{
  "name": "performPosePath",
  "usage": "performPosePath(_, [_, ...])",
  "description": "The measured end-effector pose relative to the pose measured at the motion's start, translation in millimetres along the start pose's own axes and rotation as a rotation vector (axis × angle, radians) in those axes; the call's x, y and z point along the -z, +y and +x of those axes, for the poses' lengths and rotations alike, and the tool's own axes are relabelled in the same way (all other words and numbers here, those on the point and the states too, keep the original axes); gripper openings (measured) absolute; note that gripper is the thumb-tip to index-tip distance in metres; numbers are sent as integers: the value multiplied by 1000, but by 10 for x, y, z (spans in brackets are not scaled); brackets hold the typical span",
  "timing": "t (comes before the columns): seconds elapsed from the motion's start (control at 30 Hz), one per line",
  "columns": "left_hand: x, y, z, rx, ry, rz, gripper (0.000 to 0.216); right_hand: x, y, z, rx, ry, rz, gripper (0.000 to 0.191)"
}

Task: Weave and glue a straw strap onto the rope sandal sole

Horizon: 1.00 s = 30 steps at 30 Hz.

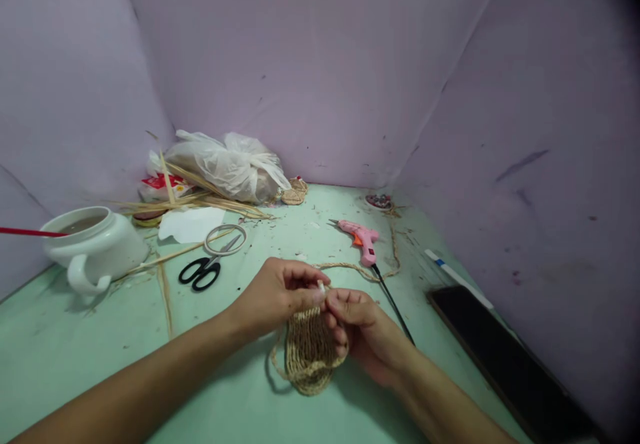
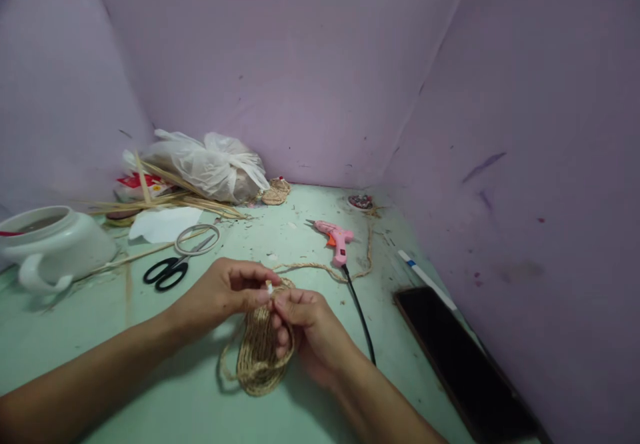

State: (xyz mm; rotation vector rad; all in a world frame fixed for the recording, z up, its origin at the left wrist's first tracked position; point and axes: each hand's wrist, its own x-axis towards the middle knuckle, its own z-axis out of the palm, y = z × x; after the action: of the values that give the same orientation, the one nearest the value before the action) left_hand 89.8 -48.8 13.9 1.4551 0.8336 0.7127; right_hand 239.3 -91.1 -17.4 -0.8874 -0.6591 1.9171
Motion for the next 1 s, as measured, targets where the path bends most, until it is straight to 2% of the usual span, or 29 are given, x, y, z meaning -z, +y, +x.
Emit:
performPosePath(0.07, [-43,-19,-7,40,4,-85,12,-1,24,8,-15,-18,18,27])
performPosePath(0.23, [-78,-8,-20,4,63,-109,5,43,37,19,-81,-88,132,20])
performPosePath(0.37, [-70,-54,-18,-54,5,-207,4,50,41,4,-221,-218,196,22])
performPosePath(0.43, [-60,-84,-20,-81,-30,-291,8,22,47,-15,-220,-234,162,25])
performPosePath(0.57, [-11,-81,-29,-16,-24,-310,18,-9,25,-41,73,-127,-199,34])
performPosePath(0.63, [14,-66,-35,30,-27,-282,23,15,0,-35,234,10,-373,32])
performPosePath(0.73, [15,-85,-50,121,-117,-332,24,65,-19,-20,428,245,-472,22])
performPosePath(0.8, [-8,-128,-60,177,-167,-412,24,77,-14,-17,488,273,-512,19])
performPosePath(0.87, [-31,-171,-65,195,-183,-464,24,70,-6,-21,495,232,-527,16])
performPosePath(1.0, [-45,-201,-55,205,-137,-487,18,31,-20,-25,488,227,-500,15])
